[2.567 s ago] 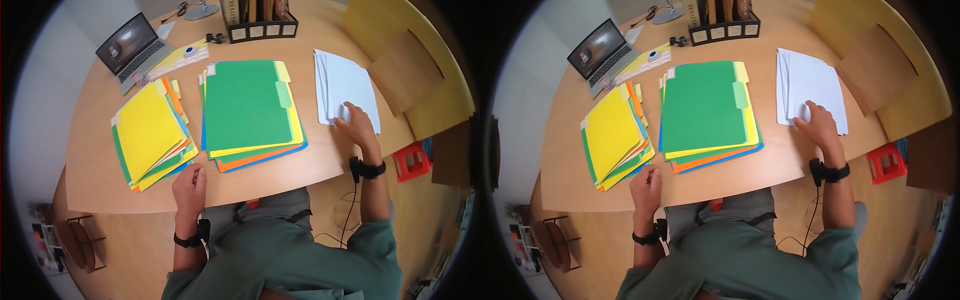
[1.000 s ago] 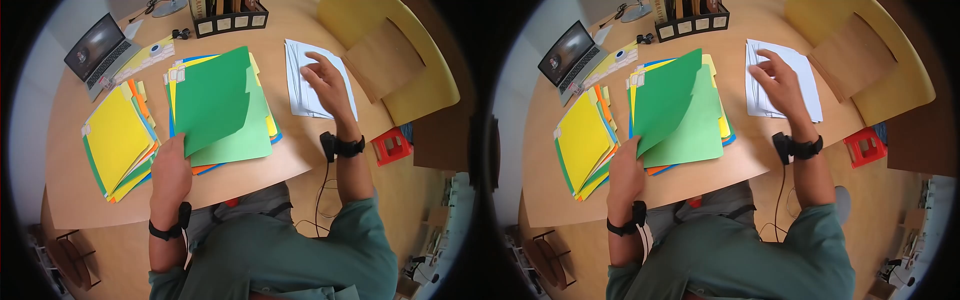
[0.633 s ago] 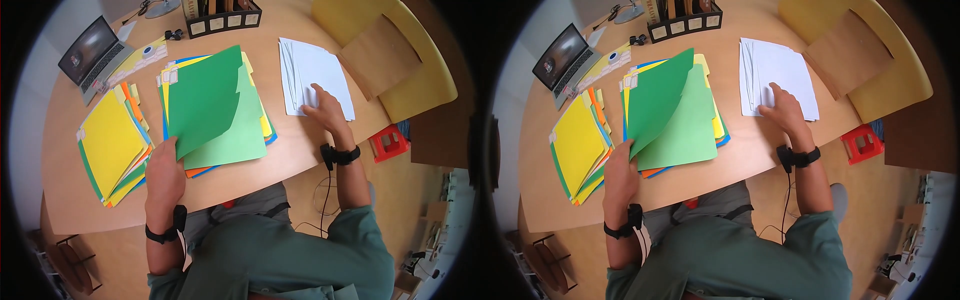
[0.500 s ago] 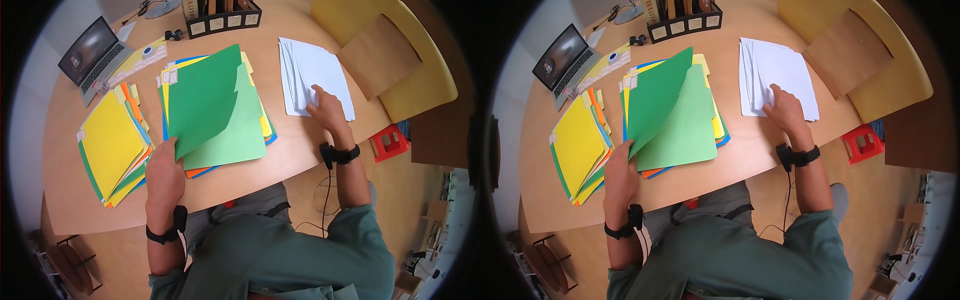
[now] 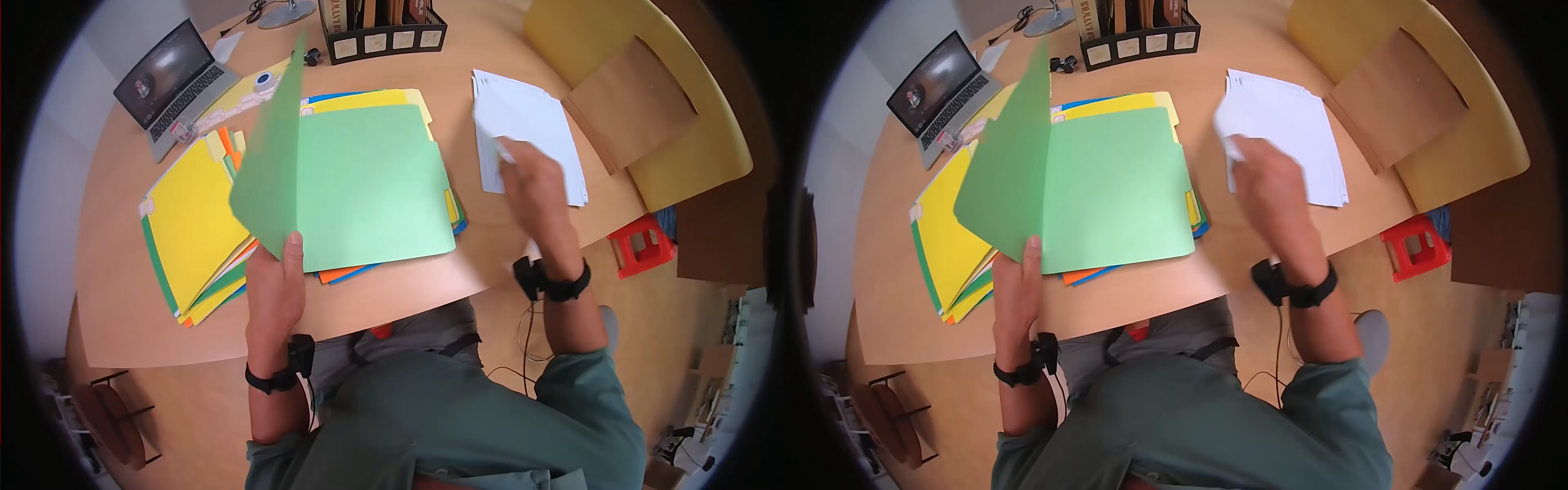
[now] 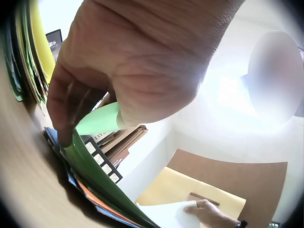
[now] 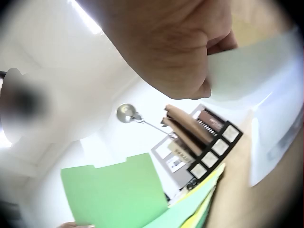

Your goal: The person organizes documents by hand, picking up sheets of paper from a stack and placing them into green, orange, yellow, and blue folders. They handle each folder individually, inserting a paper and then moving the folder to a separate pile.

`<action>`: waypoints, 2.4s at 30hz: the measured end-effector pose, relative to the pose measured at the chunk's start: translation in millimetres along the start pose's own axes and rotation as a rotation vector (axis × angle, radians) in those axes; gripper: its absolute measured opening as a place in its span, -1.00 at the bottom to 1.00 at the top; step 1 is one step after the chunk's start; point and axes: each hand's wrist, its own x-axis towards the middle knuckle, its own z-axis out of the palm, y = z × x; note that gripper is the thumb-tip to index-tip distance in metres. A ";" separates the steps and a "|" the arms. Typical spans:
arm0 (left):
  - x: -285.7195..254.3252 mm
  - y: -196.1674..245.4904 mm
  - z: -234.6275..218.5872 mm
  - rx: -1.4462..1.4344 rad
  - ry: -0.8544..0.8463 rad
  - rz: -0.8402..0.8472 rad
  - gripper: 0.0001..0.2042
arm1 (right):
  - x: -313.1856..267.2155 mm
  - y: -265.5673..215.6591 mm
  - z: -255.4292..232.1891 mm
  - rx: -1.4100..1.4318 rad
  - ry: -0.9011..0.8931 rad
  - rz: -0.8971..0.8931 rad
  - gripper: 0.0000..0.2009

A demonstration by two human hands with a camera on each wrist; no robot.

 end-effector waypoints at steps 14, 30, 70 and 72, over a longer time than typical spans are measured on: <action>-21.6 -18.5 1.8 -0.161 -0.045 -0.034 -0.53 | -28.8 -149.6 124.1 0.123 -0.370 -0.237 -0.70; -18.5 -13.6 -2.3 -0.189 -0.060 0.013 -0.55 | -25.8 -131.1 104.2 0.425 -0.458 -0.265 -0.57; -5.1 -94.1 -87.5 -0.483 0.398 -0.181 -0.66 | -85.9 -14.3 78.0 0.709 -0.083 0.476 -0.71; -10.4 -111.6 -105.1 -0.441 0.402 -0.213 -0.66 | -86.0 -15.4 77.9 0.697 -0.092 0.455 -0.71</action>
